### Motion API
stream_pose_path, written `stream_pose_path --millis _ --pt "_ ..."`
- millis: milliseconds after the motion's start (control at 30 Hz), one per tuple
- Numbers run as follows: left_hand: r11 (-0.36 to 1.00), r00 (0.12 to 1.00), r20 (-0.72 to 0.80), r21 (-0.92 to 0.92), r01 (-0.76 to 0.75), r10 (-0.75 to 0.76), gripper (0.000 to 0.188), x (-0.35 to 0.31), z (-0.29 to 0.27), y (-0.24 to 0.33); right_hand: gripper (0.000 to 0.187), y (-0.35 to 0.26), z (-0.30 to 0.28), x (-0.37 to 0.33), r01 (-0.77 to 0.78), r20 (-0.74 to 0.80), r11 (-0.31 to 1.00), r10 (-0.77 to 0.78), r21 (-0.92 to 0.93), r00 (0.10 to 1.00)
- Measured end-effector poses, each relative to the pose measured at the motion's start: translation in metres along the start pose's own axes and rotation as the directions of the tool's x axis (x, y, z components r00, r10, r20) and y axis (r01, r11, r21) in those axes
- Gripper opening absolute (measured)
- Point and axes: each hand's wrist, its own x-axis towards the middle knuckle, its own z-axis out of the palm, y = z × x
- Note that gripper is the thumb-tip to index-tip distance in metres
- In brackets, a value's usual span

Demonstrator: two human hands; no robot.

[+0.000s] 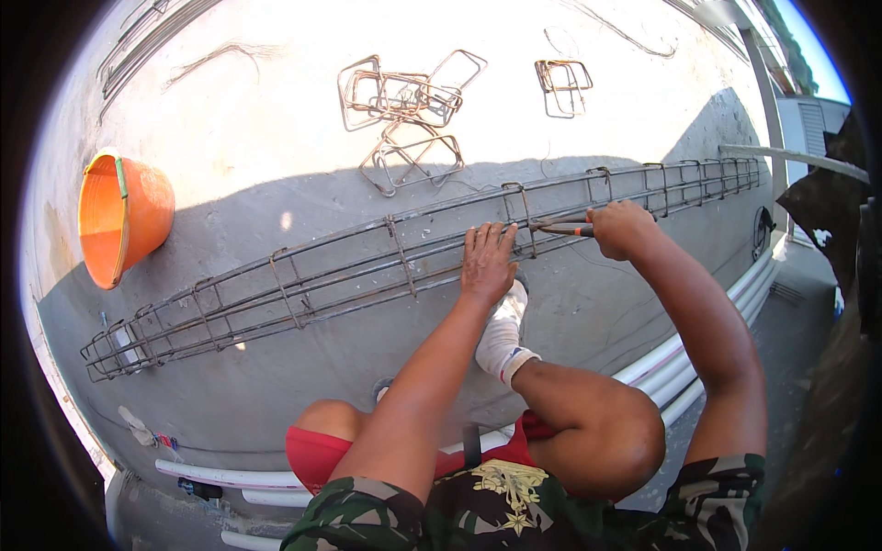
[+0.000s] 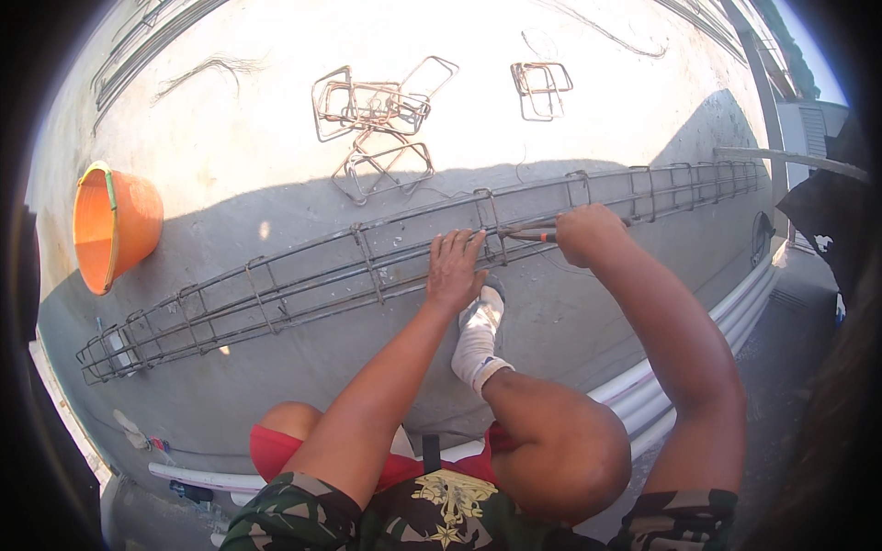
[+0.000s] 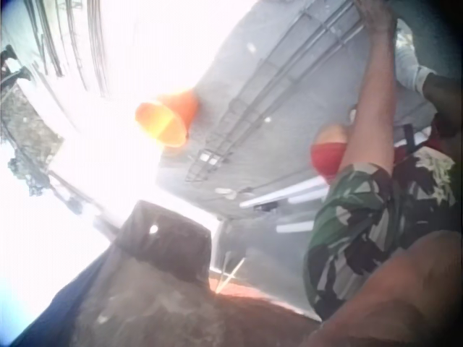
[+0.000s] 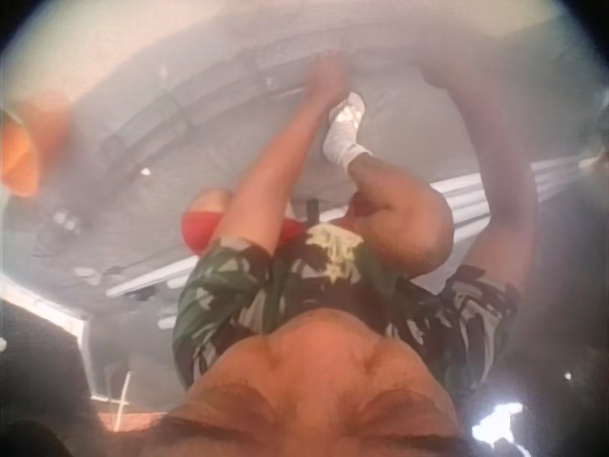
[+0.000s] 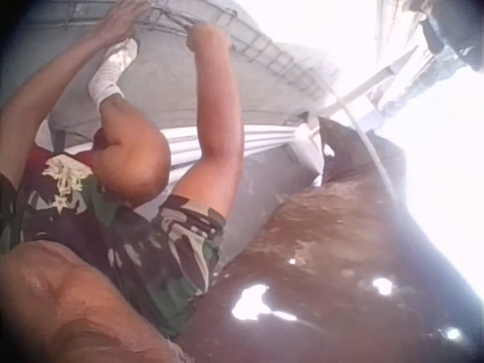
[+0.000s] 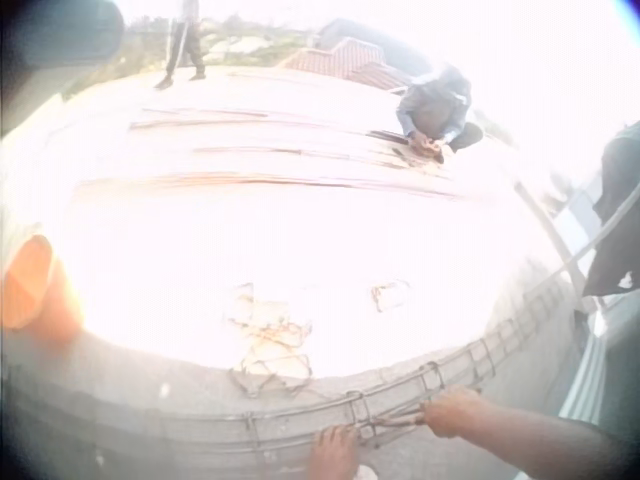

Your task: The person sits on a rooftop and uses pliers to twist wire ties around a rebar cage, securing the intersecting bars. The person repeatedly picks up wire, wraps it around the rebar intersections, and twists it with pliers to fasten the structure.

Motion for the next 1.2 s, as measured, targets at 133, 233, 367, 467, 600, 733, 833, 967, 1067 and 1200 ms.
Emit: stream_pose_path --millis 133,233,367,467,600,733,833,967,1067,1200 --pt "0.999 0.998 0.021 0.010 0.053 -0.053 0.073 0.002 0.001 0.005 0.027 -0.006 0.003 0.003 -0.024 0.005 0.999 0.025 -0.043 1.000" --pt "0.996 0.996 0.018 0.014 0.089 -0.089 0.073 0.004 0.003 0.007 0.022 -0.005 0.005 0.003 0.004 -0.001 1.000 -0.004 -0.015 1.000" --pt "0.994 0.994 -0.036 0.006 0.108 -0.108 0.079 0.007 0.005 0.020 0.019 -0.006 -0.003 -0.001 0.041 0.090 0.995 -0.049 0.087 0.995" --pt "0.999 0.995 -0.090 -0.043 0.033 -0.037 0.082 0.009 0.013 0.038 0.021 -0.004 -0.016 -0.004 -0.122 0.330 0.914 -0.013 0.386 0.944" --pt "0.982 0.989 -0.146 -0.188 -0.022 -0.006 0.076 0.013 0.030 0.060 0.029 0.003 0.008 -0.007 -0.225 0.407 0.700 -0.103 0.678 0.908" --pt "0.983 0.974 -0.223 -0.170 -0.070 0.031 0.066 0.018 0.034 0.072 0.029 -0.005 0.013 -0.002 -0.105 0.325 0.893 -0.048 0.438 0.944" --pt "0.979 0.976 -0.214 -0.181 -0.091 0.051 0.066 0.019 0.034 0.083 0.030 0.020 0.041 0.014 0.130 0.129 0.951 -0.172 0.281 0.977" --pt "0.979 0.975 -0.223 -0.195 -0.065 0.021 0.069 0.018 0.034 0.084 0.029 0.010 0.024 0.017 0.097 0.134 0.973 -0.127 0.210 0.983" --pt "0.973 0.973 -0.231 -0.222 -0.058 0.005 0.071 0.019 0.032 0.085 0.026 0.004 0.005 0.015 0.064 0.210 0.986 -0.096 0.157 0.973" --pt "0.962 0.976 -0.217 -0.262 -0.072 0.014 0.072 0.017 0.028 0.087 0.025 0.006 -0.012 0.014 -0.083 0.420 0.920 -0.093 0.383 0.903"
